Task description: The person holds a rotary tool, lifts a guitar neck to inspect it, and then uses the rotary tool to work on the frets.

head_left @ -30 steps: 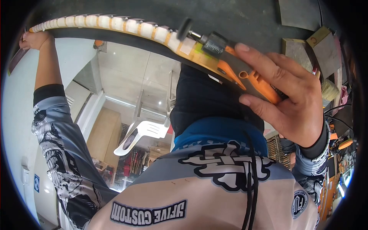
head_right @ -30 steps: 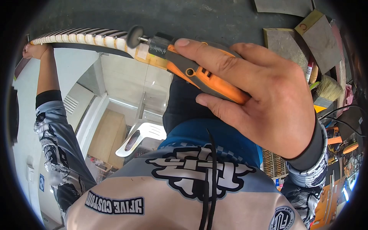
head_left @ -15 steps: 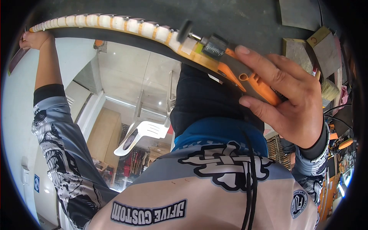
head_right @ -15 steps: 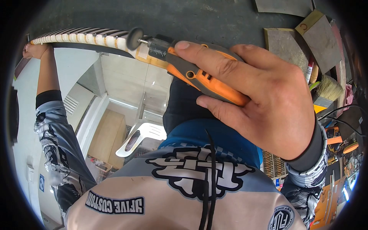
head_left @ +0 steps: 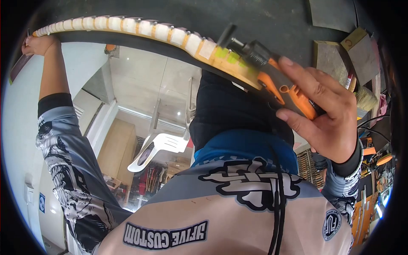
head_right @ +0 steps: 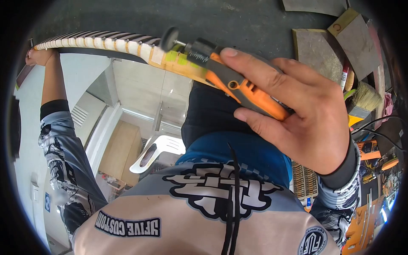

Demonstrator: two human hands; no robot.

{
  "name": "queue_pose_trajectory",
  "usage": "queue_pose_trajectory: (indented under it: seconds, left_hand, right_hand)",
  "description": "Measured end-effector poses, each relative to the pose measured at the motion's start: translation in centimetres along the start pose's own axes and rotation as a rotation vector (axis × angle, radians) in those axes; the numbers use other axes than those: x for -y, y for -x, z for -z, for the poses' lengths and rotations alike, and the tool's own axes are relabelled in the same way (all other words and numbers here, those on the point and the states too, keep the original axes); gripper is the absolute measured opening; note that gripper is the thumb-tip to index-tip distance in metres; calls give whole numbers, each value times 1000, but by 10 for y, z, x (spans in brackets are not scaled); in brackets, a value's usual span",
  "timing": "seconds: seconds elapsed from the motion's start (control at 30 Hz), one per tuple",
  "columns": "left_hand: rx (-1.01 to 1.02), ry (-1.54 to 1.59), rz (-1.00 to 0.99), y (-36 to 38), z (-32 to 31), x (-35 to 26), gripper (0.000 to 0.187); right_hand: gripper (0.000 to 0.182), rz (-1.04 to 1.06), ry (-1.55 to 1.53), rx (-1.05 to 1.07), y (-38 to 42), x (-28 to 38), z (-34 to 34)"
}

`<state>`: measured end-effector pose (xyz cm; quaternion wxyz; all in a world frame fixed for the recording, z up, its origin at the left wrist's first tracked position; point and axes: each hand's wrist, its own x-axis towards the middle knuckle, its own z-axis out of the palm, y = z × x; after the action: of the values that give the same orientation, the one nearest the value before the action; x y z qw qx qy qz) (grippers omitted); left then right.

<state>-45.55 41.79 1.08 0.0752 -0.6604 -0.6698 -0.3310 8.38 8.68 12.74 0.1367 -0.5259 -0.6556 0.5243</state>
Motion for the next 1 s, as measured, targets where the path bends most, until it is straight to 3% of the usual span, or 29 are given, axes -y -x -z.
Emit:
queue_pose_trajectory:
  seconds: [0.27,0.43,0.63,1.0]
  left_hand:
    - [-5,-138,-61,-9,-5,22,46]
    - [-18,-2,-31,-3,-3,11,46]
    - [-1,-205,-87,-7,-5,20,47]
    - [-26,-34,-72,-3,-3,11,46]
  right_hand:
    - [69,65,51,7,-4,2,-2]
    - [69,71,39,-17,-5,3,-5]
    - [68,68,51,-20,-3,4,-5]
    - [68,76,23,-16,-2,-1,-4]
